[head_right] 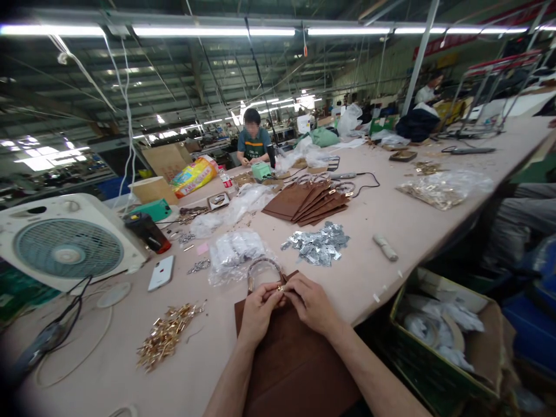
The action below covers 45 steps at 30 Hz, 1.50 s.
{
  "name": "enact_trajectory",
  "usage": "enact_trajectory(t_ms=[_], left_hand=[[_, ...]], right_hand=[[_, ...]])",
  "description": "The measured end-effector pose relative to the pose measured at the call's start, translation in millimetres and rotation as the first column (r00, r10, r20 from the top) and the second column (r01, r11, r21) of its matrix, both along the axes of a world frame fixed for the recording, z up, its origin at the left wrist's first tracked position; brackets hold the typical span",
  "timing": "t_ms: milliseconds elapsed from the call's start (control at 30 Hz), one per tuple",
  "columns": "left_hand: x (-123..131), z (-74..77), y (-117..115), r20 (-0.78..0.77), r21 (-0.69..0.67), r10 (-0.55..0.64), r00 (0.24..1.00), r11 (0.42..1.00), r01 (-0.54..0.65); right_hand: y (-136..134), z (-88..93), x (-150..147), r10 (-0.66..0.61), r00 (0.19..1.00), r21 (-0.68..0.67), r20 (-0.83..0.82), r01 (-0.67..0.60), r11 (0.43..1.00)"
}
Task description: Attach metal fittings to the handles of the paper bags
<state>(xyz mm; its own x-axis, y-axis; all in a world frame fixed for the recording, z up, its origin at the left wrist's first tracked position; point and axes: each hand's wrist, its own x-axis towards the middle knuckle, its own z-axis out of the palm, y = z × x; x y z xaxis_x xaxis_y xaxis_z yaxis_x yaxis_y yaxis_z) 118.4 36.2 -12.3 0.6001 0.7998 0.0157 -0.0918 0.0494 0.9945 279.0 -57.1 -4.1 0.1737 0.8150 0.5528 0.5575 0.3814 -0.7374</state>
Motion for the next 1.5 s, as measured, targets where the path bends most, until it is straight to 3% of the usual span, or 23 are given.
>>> enact_trajectory(t_ms=[133, 333, 800, 1200, 1400, 1500], left_hand=[[-0.8, 1.0, -1.0, 0.017, 0.068, 0.036, 0.999, 0.997, -0.037], [-3.7, 4.6, -3.0, -0.079, 0.246, 0.102, 0.992, 0.966, -0.08], [-5.2, 6.5, -8.6, -0.114, 0.521, 0.155, 0.981, 0.85, -0.073], [-3.3, 6.0, -10.9, -0.113, 0.585, 0.161, 0.98, 0.809, -0.065], [-3.5, 4.2, -9.2, -0.076, 0.516, 0.184, 0.98, 0.848, -0.119], [-4.1, 3.4, -8.2, -0.054, 0.472, 0.194, 0.979, 0.869, -0.147]], right_hand=[[2.7, 1.7, 2.8, -0.001, 0.993, -0.009, -0.115, 0.0, 1.0], [7.4, 3.1, 6.7, 0.039, 0.981, 0.003, -0.19, -0.039, 0.999], [0.0, 6.5, 3.9, -0.02, 0.992, -0.051, -0.125, 0.014, 0.999], [-1.1, 11.1, 5.8, -0.002, 0.982, -0.071, -0.186, -0.011, 0.997], [1.7, 7.8, 8.1, 0.044, 0.929, -0.119, -0.366, -0.093, 0.989], [3.7, 3.5, 9.5, 0.043, 0.924, -0.155, -0.38, -0.109, 0.982]])
